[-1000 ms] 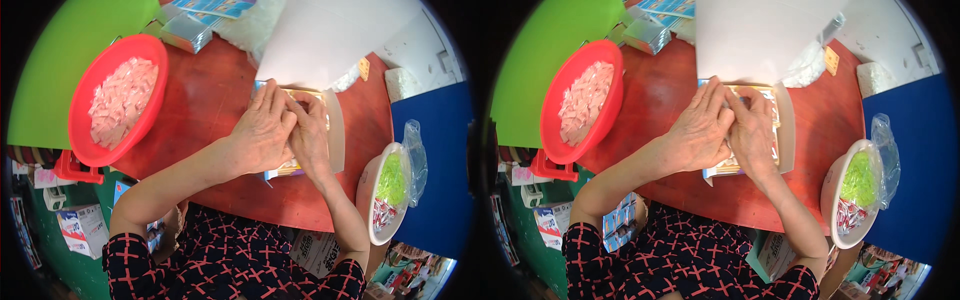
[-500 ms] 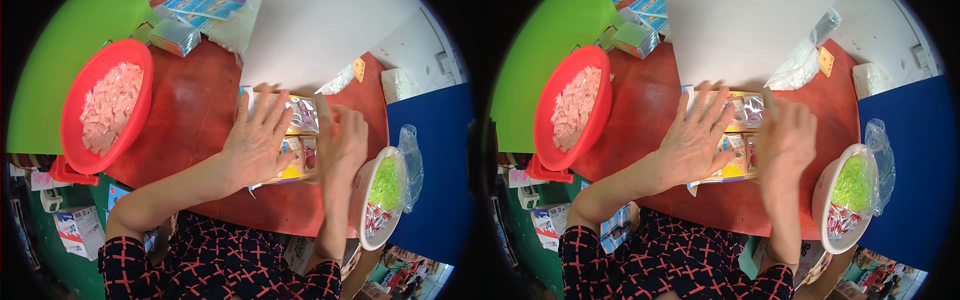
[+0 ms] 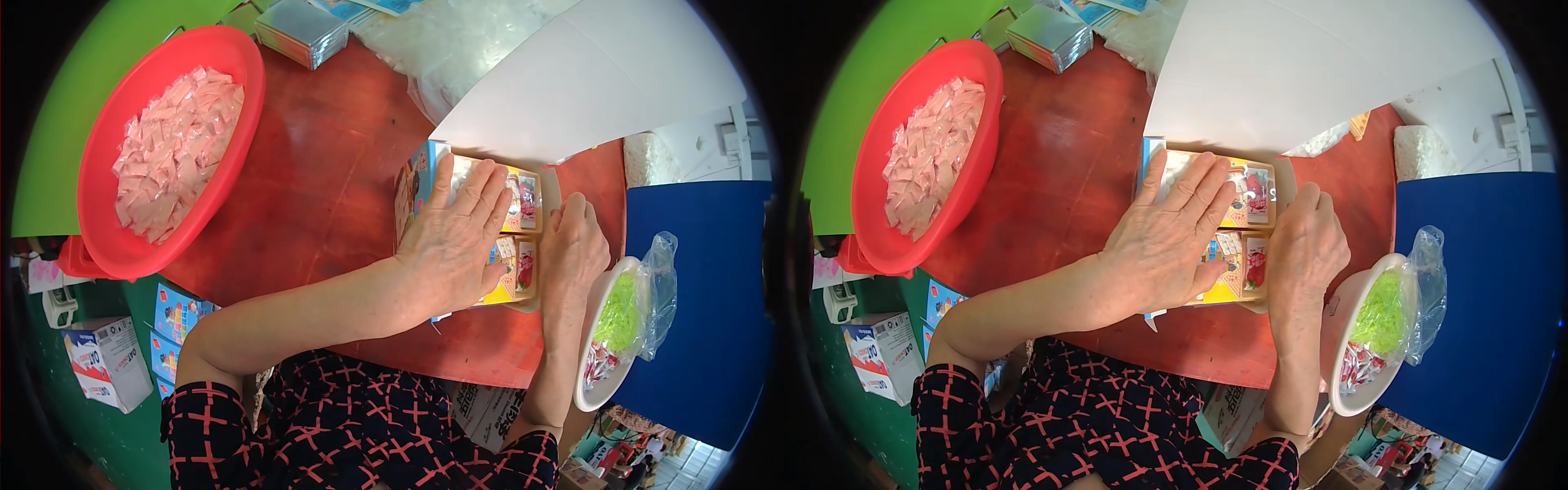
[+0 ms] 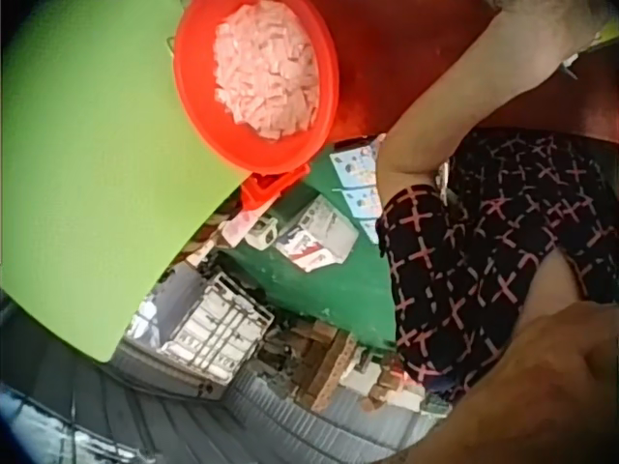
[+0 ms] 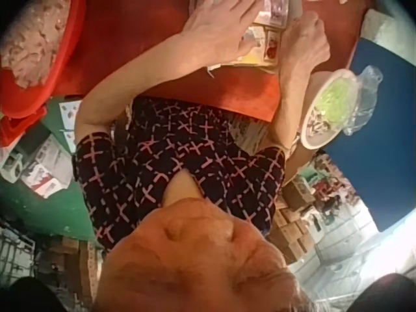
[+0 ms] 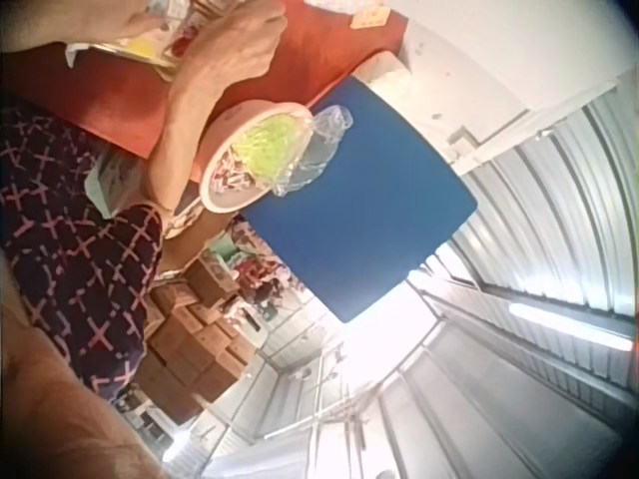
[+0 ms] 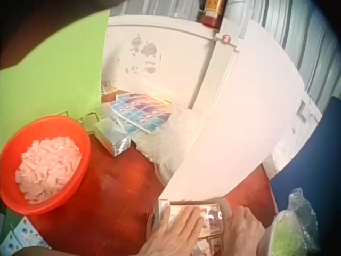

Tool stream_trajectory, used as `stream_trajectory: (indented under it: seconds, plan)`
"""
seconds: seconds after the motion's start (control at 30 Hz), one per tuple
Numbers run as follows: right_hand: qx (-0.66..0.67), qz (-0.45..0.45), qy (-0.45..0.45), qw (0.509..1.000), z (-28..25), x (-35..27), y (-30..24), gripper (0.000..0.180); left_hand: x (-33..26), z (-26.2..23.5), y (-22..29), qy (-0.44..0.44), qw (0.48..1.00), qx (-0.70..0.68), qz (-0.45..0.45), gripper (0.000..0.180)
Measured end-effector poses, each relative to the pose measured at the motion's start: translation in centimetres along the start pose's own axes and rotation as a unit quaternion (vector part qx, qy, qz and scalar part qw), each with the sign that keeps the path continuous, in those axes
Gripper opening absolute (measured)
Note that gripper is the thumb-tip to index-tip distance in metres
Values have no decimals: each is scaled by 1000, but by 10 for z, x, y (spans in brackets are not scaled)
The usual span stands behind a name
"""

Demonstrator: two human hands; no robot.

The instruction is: Packaging individual snack packets into a cardboard display box.

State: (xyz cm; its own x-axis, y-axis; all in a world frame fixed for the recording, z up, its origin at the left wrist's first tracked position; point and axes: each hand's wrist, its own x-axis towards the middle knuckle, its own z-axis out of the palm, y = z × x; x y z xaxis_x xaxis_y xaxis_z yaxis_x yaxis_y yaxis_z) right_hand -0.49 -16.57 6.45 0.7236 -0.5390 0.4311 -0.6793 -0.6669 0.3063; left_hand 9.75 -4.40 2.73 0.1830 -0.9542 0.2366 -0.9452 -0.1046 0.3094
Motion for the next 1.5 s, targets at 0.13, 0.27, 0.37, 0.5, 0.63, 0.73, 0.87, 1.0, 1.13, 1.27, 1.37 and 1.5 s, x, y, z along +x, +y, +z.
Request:
stream_trajectory:
  seconds: [0.13,0.27,0.37,0.5,0.63,0.73,0.87,1.0,1.13,1.27,1.37,1.5]
  plan:
    - [-6,-24,12,1000,4,1,-1,17,-1,-1,0,-1,1000,9,-3,68]
    - [31,-1,-24,999,-4,4,2,16,0,-1,0,-5,1000,0,-3,69]
    - [81,33,-46,995,-3,10,4,16,1,-2,0,-4,1000,-2,-3,69]
    - [37,-11,-32,999,7,17,10,15,1,-2,1,-7,1000,3,-4,71]
    - [48,-13,-15,999,8,18,-4,15,0,-3,1,-17,1000,2,-6,70]
    - [47,-45,3,998,10,18,-1,15,0,-1,0,-15,1000,7,-6,70]
    - [129,22,-35,991,14,23,10,12,-1,-1,0,-12,1000,16,-7,71]
    - [116,1,-35,993,18,30,7,12,1,-3,2,-18,1000,16,-6,71]
    - [53,-84,-6,995,22,32,-3,6,1,0,3,-9,1000,20,-10,71]
    - [102,-25,-20,994,16,25,4,11,1,0,2,-6,1000,17,-9,70]
    - [111,22,-30,993,1,-1,9,10,0,0,1,-6,1000,16,-7,70]
    - [148,79,-11,986,-15,-40,5,9,-2,-3,1,-2,1000,0,-9,70]
